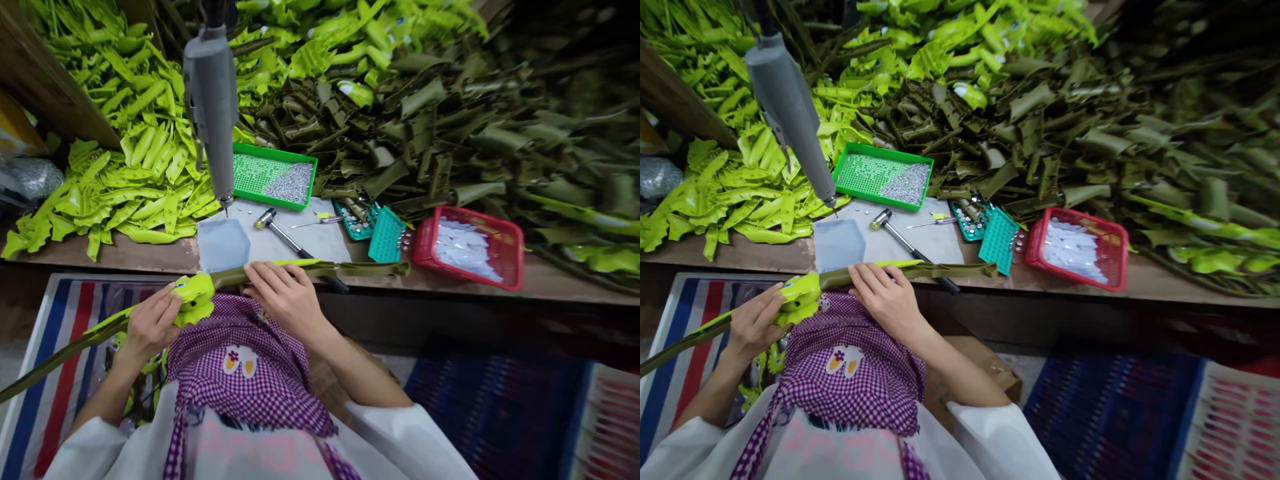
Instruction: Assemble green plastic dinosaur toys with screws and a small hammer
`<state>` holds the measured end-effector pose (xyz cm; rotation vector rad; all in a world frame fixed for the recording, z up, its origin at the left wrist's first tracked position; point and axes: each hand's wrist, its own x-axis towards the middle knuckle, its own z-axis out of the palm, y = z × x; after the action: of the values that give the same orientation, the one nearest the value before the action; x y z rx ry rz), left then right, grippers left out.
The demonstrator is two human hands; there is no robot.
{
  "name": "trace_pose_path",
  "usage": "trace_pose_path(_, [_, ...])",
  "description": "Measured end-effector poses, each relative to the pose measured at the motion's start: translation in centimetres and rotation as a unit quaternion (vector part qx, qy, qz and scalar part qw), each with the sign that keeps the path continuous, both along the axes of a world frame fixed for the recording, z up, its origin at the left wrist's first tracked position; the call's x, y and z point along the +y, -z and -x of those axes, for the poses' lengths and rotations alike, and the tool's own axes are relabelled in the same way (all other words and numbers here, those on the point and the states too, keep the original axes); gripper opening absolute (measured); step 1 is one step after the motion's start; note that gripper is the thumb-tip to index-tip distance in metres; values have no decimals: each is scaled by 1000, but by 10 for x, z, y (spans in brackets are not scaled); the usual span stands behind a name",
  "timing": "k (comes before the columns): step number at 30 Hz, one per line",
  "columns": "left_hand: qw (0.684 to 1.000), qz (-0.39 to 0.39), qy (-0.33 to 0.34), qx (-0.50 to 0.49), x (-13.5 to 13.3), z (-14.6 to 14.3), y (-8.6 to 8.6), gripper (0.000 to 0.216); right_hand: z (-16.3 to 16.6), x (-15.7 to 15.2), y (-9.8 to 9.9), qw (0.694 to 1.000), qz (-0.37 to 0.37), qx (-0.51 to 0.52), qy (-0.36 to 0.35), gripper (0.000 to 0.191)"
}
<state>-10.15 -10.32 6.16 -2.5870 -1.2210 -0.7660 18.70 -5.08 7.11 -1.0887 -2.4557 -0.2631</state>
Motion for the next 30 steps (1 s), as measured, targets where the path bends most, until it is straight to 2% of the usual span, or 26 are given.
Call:
trace_pose_path(3, [1000,-13,16,4,15,-2,-4,48,0,9,6,999,-38,-9,13,30])
trace_pose_path(6, [998,-56,2,-31,14,-12,-3,46,-9,9,9,998,-51,-1,37,28])
trace_pose_path(8, [985,-113,-26,-127,2,-24,6,48,-18,4,13,995,-45,31,89,25])
trace_pose_path(9, [973,-108,-42,-200,-5,-32,12,51,-24,1,17,990,-41,51,121,25])
trace_pose_path(10, [955,-49,-55,-288,-11,-41,18,49,-29,-2,22,985,-39,70,154,24])
trace_pose_path(11, [919,83,-77,-379,-15,-51,23,44,-35,-5,29,977,-40,86,189,25])
trace_pose_path(12, [850,239,-87,-461,-16,-61,27,44,-39,-7,37,969,-43,97,224,26])
trace_pose_path(13, [752,371,-82,-539,-14,-71,28,50,-42,-9,45,960,-48,104,256,28])
trace_pose_path(14, [646,464,-66,-602,-8,-81,26,61,-43,-9,54,951,-53,108,284,29])
trace_pose_path(15, [550,516,-43,-656,0,-91,23,74,-43,-9,62,944,-57,113,305,29])
trace_pose_path(16, [476,531,-23,-701,10,-100,19,83,-42,-9,69,938,-57,121,320,28])
trace_pose_path(17, [424,530,-16,-734,20,-110,14,86,-40,-9,74,934,-55,133,326,26])
trace_pose_path(19, [368,519,-51,-770,41,-125,10,76,-36,-10,73,934,-38,157,319,24])
trace_pose_path(21, [342,517,-111,-777,56,-133,16,61,-44,-13,58,945,-12,162,285,23])
trace_pose_path(22, [339,518,-129,-775,61,-134,22,57,-55,-14,46,948,-3,166,270,23])
trace_pose_path(24, [352,525,-127,-764,65,-130,40,60,-94,-10,20,939,-5,191,285,24])
trace_pose_path(25, [366,531,-114,-756,65,-125,49,63,-121,-2,10,913,-16,221,343,27])
trace_pose_path(26, [384,537,-99,-745,63,-120,57,66,-151,8,2,874,-42,238,421,33])
trace_pose_path(27, [405,542,-88,-731,60,-113,64,70,-181,22,-1,840,-38,221,494,38])
trace_pose_path(29, [459,546,-78,-697,54,-102,74,77,-237,55,6,785,111,118,598,38])
trace_pose_path(30, [489,546,-77,-676,52,-97,77,78,-258,71,14,762,159,73,623,36])
